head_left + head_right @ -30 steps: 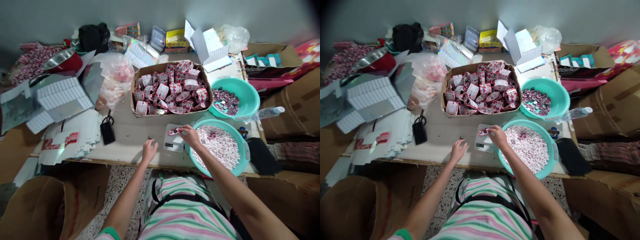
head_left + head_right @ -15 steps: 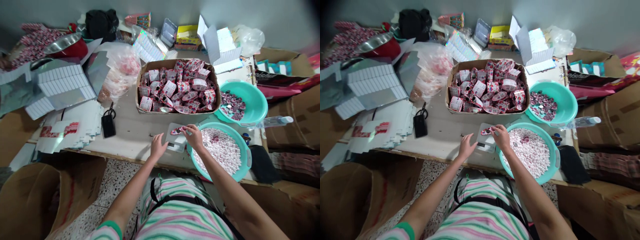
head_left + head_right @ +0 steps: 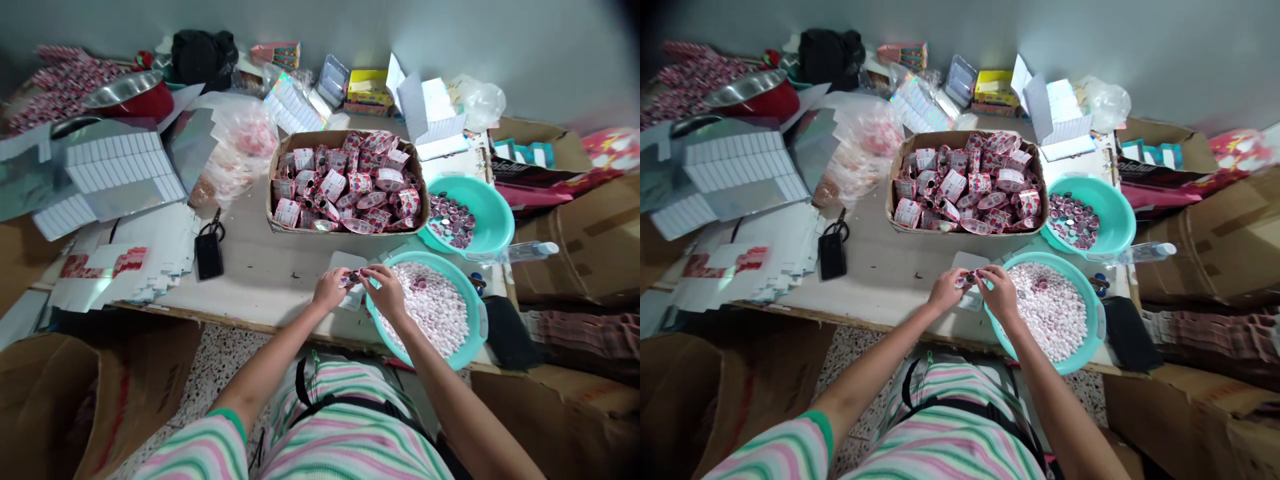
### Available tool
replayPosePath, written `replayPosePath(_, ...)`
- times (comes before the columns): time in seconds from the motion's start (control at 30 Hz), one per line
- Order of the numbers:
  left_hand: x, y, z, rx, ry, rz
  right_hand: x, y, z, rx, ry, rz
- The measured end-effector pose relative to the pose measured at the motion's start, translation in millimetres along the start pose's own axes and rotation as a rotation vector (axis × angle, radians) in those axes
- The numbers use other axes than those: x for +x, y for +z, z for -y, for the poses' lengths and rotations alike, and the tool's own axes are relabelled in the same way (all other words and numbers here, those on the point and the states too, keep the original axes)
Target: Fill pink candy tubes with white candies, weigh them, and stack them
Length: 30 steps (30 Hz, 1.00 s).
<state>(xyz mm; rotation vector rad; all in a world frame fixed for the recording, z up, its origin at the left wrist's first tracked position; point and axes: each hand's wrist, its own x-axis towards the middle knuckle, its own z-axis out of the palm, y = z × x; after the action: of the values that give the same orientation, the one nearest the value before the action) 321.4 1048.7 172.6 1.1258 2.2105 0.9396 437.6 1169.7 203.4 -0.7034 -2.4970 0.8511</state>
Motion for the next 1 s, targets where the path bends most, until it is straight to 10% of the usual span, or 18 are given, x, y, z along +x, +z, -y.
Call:
replayPosePath(0.43,-84.4,-21.0,-38.9,-0.192,0.022,0.066,-71.4,-39.1,52.9,0.025,-0.097,0.130)
replayPosePath(0.83,-114.7,-47.5,-44.2,-0.096,0.358,0.191,-94.3,-54.4,76.8,0.132,0.335,0.174)
replayPosePath(1.0,-122.4,-58.9,-41.6,-0.051,0.623,0.195,-101.1,-66.0,78.4,0.449,0.509,0.456)
